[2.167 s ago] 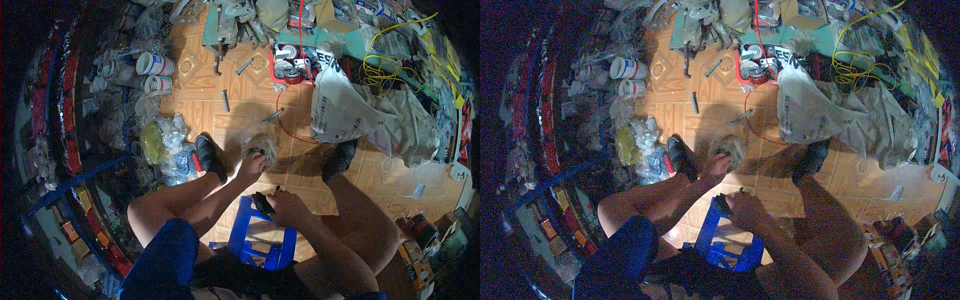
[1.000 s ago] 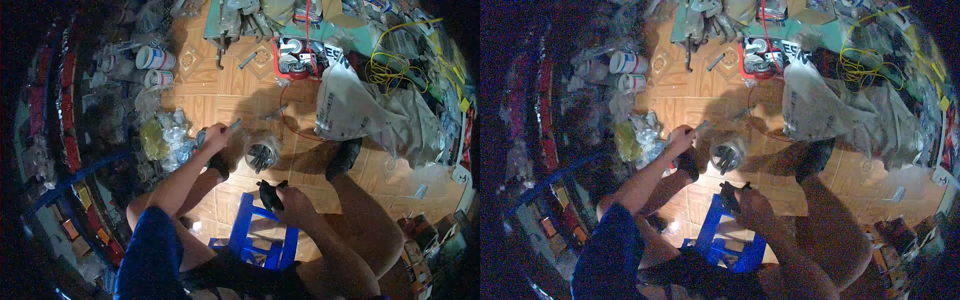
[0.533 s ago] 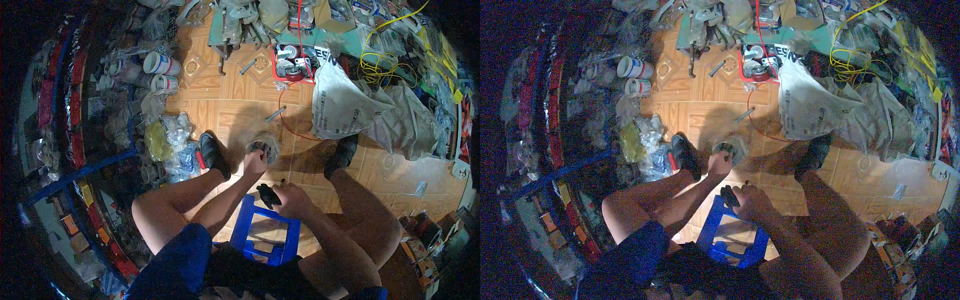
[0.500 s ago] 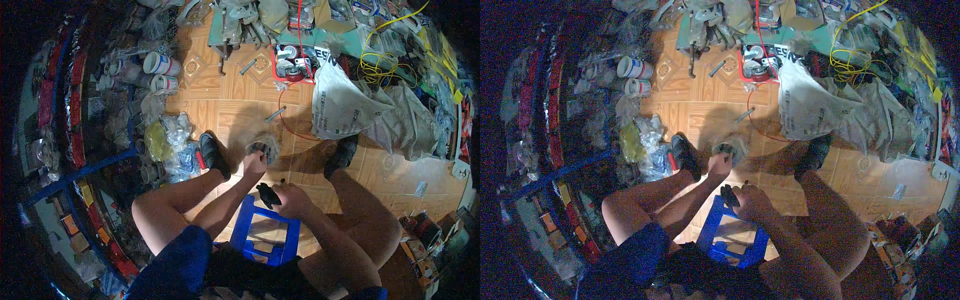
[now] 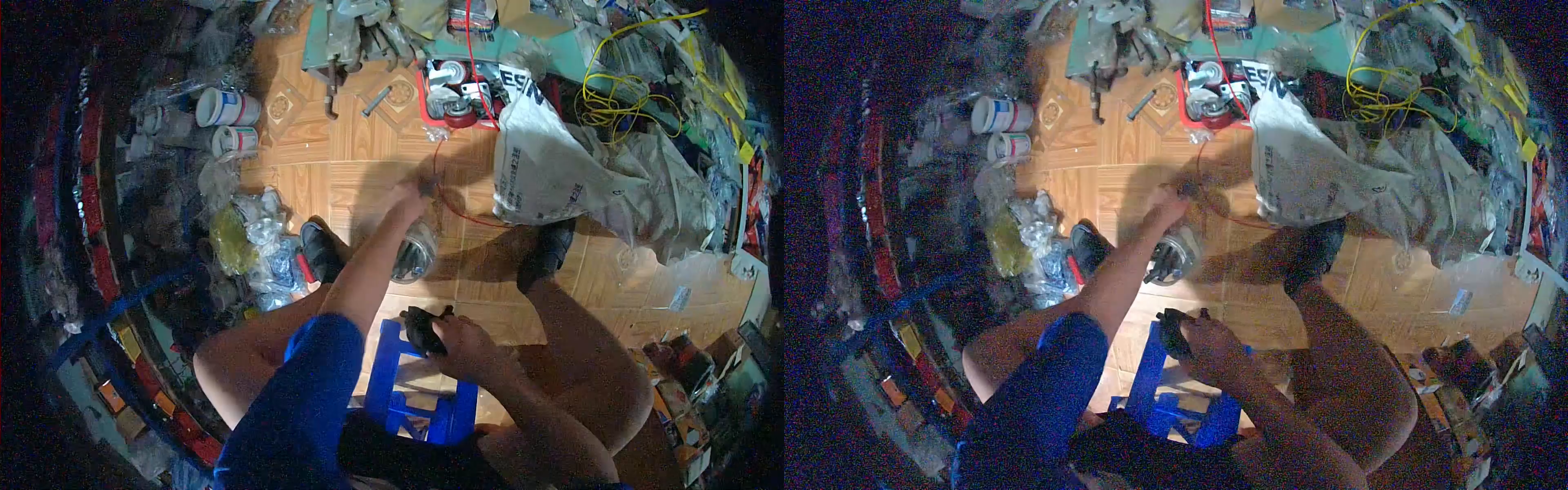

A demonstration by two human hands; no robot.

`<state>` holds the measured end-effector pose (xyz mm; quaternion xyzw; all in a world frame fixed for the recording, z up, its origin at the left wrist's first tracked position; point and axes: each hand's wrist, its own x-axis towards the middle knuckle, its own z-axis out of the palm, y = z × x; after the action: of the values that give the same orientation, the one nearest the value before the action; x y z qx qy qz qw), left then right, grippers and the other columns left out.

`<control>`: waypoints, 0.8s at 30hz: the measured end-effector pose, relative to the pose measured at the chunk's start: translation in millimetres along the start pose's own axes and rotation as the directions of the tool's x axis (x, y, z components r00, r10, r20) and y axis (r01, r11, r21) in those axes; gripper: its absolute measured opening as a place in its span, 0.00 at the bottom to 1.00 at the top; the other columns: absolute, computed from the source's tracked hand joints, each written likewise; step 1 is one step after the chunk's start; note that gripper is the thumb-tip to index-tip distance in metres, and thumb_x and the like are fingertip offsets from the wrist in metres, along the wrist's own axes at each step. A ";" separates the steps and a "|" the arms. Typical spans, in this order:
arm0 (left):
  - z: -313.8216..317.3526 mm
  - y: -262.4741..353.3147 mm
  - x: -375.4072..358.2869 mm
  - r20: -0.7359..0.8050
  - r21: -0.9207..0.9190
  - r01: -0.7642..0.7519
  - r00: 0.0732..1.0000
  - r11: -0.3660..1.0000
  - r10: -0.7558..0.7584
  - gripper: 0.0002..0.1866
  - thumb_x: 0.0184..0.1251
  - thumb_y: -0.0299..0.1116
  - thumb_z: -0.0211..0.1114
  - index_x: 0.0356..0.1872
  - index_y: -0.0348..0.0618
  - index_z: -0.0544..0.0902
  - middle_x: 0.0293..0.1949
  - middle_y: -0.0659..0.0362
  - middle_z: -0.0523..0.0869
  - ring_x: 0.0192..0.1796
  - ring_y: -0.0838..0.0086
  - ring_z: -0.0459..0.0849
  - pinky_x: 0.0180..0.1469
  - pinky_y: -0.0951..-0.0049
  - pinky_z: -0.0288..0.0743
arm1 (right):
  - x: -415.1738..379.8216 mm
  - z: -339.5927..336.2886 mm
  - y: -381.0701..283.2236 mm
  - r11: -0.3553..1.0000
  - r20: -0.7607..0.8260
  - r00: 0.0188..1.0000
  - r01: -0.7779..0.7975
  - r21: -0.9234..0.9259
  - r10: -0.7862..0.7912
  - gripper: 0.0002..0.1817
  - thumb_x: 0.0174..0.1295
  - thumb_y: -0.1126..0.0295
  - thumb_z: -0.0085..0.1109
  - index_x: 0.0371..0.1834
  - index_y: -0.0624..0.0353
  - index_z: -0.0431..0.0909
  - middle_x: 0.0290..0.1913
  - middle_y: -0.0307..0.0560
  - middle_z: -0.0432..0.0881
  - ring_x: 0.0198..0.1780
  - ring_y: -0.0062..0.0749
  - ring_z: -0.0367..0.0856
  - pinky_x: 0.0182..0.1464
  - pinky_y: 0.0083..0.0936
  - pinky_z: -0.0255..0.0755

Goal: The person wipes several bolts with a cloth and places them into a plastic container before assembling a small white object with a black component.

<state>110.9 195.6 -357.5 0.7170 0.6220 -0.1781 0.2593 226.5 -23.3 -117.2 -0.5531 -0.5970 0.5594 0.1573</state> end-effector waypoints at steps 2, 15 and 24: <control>25.9 3.2 20.7 0.046 0.050 -0.012 0.999 0.999 0.010 0.16 0.61 0.42 0.64 0.43 0.42 0.86 0.44 0.46 0.86 0.49 0.52 0.85 0.51 0.57 0.80 | -0.8 1.0 7.5 0.999 0.035 0.999 -0.039 -0.005 0.039 0.26 0.51 0.65 0.67 0.51 0.67 0.72 0.40 0.64 0.79 0.44 0.57 0.80 0.49 0.47 0.75; -116.6 -71.5 -110.6 0.067 -0.116 -0.320 0.942 0.940 0.329 0.12 0.53 0.38 0.66 0.33 0.39 0.86 0.32 0.43 0.85 0.38 0.48 0.85 0.44 0.54 0.79 | 9.2 -11.3 -11.0 0.983 0.191 0.965 -0.162 -0.087 0.177 0.27 0.52 0.62 0.67 0.53 0.65 0.73 0.44 0.63 0.79 0.49 0.58 0.79 0.53 0.47 0.73; -53.5 -73.9 -155.8 0.101 0.047 -0.272 0.959 0.961 0.266 0.16 0.53 0.41 0.68 0.37 0.40 0.83 0.31 0.43 0.85 0.35 0.48 0.86 0.42 0.51 0.80 | 0.4 22.1 9.4 0.987 0.099 0.995 -0.014 -0.162 0.030 0.24 0.53 0.60 0.64 0.51 0.61 0.74 0.39 0.60 0.80 0.43 0.57 0.80 0.46 0.50 0.75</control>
<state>9.2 109.5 -235.7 0.7933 0.5002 -0.1935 0.2882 213.1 -36.1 -132.4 -0.5416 -0.6414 0.5382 0.0753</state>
